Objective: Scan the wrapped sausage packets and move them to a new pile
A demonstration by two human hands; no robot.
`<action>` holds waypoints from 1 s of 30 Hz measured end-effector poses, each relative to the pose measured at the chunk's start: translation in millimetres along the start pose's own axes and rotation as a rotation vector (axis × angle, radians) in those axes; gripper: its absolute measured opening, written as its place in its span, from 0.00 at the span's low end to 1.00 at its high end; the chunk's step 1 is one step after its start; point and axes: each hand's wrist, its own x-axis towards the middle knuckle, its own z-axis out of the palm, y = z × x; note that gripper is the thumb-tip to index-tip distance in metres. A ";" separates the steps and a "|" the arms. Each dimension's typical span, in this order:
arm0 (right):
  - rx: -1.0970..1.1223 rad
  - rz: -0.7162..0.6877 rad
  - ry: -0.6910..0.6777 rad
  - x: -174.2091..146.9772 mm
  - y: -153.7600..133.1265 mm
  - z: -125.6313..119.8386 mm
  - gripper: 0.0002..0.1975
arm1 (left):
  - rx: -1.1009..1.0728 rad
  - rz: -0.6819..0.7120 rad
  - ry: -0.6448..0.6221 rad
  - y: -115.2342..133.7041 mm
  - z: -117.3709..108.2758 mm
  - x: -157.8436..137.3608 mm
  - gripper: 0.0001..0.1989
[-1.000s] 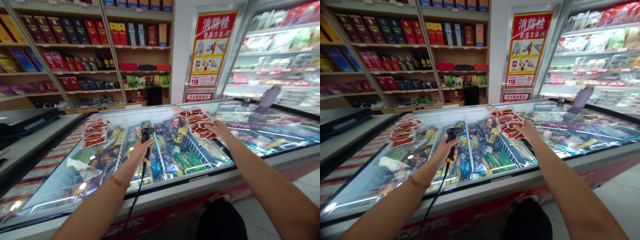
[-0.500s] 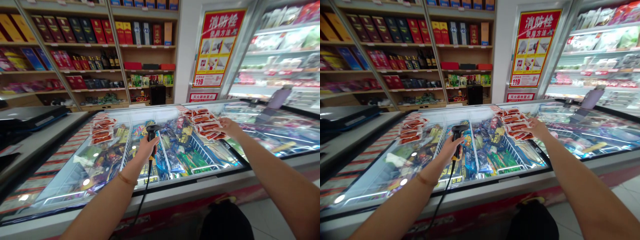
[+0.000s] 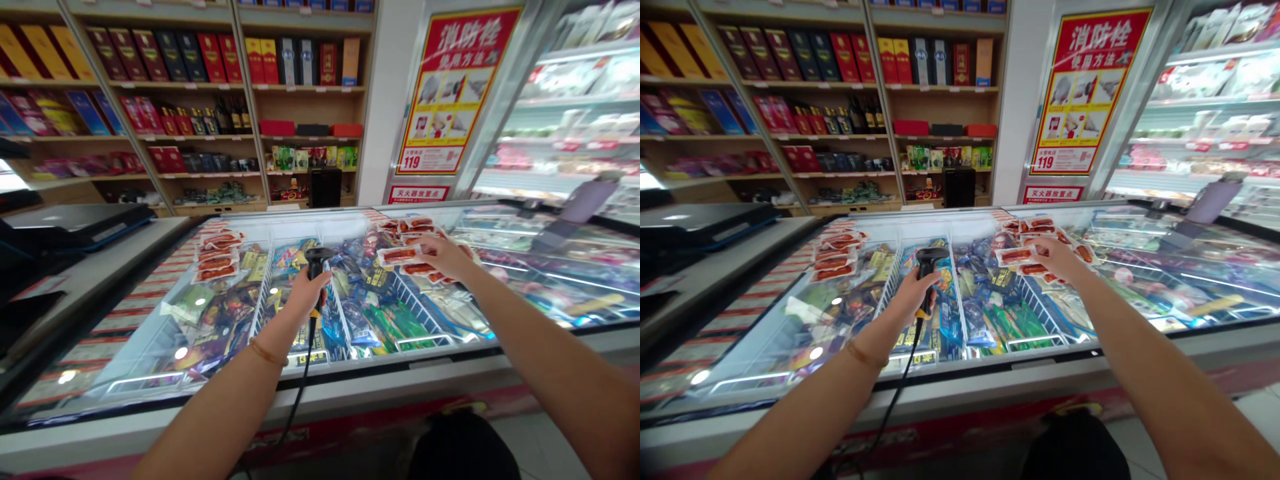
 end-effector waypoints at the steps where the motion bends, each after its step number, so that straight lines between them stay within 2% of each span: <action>1: 0.031 -0.017 0.003 7.4 -6.7 6.7 0.15 | 0.005 -0.003 0.002 0.2 0.3 0.1 0.14; 5: 0.223 -0.035 0.006 35.3 -44.3 57.6 0.15 | 0.031 -0.010 -0.001 -0.8 0.0 1.3 0.14; 9: 0.405 0.179 -0.016 45.5 -79.9 122.3 0.14 | 0.015 0.013 0.008 -4.3 -2.3 4.8 0.14; 12: 0.490 0.275 -0.018 42.7 -88.7 151.6 0.13 | -0.008 -0.019 0.036 -5.5 -3.0 7.4 0.14; 16: 0.555 0.260 -0.027 38.5 -81.5 160.4 0.12 | -0.015 -0.039 0.037 -4.6 -2.4 7.5 0.12; 20: 0.579 0.219 -0.044 37.8 -75.9 159.2 0.13 | 0.040 0.008 0.001 -3.8 -4.5 5.9 0.12; 24: 0.595 0.147 0.056 38.7 -75.1 158.8 0.12 | 0.142 0.054 -0.020 -3.7 -7.6 5.4 0.14; 30: 0.647 0.102 0.151 39.8 -72.0 156.8 0.11 | 0.227 0.024 -0.023 -2.1 -5.7 2.1 0.13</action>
